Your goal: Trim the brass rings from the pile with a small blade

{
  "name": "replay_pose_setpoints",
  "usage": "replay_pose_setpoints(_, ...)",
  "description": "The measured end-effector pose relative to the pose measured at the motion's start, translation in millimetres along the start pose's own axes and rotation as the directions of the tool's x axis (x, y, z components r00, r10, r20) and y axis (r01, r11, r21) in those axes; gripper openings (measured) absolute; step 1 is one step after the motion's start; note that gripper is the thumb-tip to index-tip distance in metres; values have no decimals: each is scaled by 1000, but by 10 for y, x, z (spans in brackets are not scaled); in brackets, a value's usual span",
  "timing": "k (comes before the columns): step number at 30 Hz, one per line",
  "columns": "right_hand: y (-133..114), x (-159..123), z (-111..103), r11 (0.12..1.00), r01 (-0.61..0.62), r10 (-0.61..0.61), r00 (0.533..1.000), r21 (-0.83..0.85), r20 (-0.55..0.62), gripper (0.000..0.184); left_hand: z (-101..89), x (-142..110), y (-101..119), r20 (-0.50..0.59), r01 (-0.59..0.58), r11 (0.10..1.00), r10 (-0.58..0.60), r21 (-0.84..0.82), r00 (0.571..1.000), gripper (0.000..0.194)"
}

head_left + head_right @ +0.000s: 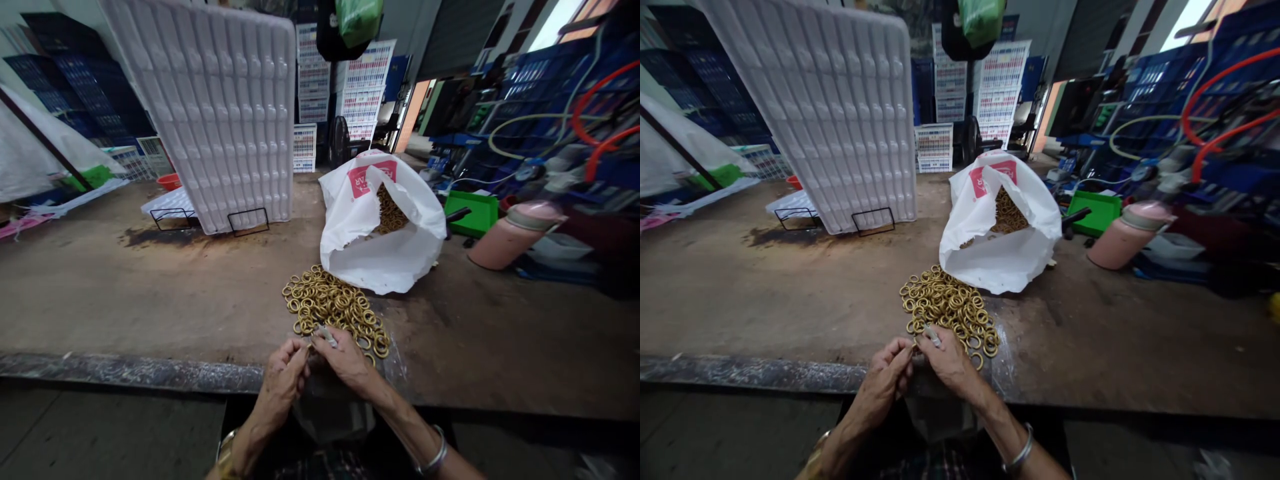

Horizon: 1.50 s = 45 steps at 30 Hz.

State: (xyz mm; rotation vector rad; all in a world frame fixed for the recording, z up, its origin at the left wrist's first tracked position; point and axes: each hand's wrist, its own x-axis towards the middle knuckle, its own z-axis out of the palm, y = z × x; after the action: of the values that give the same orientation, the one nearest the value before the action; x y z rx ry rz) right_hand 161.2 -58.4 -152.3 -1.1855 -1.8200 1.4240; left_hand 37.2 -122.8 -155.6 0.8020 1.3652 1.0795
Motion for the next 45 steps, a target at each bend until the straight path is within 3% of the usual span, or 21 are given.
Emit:
replay_pose_setpoints(7, 34, -21, 34, 998, 56, -56, 998, -27, -17, 20, -5, -25, -47, 121, -13, 990, 30, -141, 992, 36)
replay_pose_setpoints(13, 46, -20, 34, 997, 73, -73, 997, -39, -21, 21, -16, -54, -36, 125, 12, 972, 17, -235, 992, 32)
replay_pose_setpoints(18, 89, -75, 18, 917, 99, -155, 981, -388, -118, 19, -29, -68, -35, 75, 35, 966, -16, -256, 997, 34)
replay_pose_setpoints(20, 105, -119, 31, 845, 145, -199, 979, -515, -51, 13, -37, -60, -58, 70, 7, 971, 10, -239, 998, 34)
replay_pose_setpoints(22, 114, -157, 56, 797, 188, -212, 977, -573, 26, 21, -45, -49, -88, 69, -10, 974, 27, -226, 997, 33)
replay_pose_setpoints(25, 120, -181, 94, 767, 197, -186, 979, -611, 83, 26, -55, -38, -124, 64, -19, 976, 34, -216, 997, 32)
replay_pose_setpoints(33, 133, -167, 125, 722, 161, -123, 987, -672, 104, 29, -80, -25, -157, 37, -25, 984, 32, -175, 999, 37)
replay_pose_setpoints(40, 177, -170, 130, 743, 186, -124, 982, -643, 140, 28, -77, -81, -151, 9, -44, 991, 45, -128, 999, 40)
replay_pose_setpoints(45, 196, -151, 96, 702, 123, -91, 992, -701, 83, 26, -67, -277, -25, 93, -79, 976, 100, -203, 991, 37)
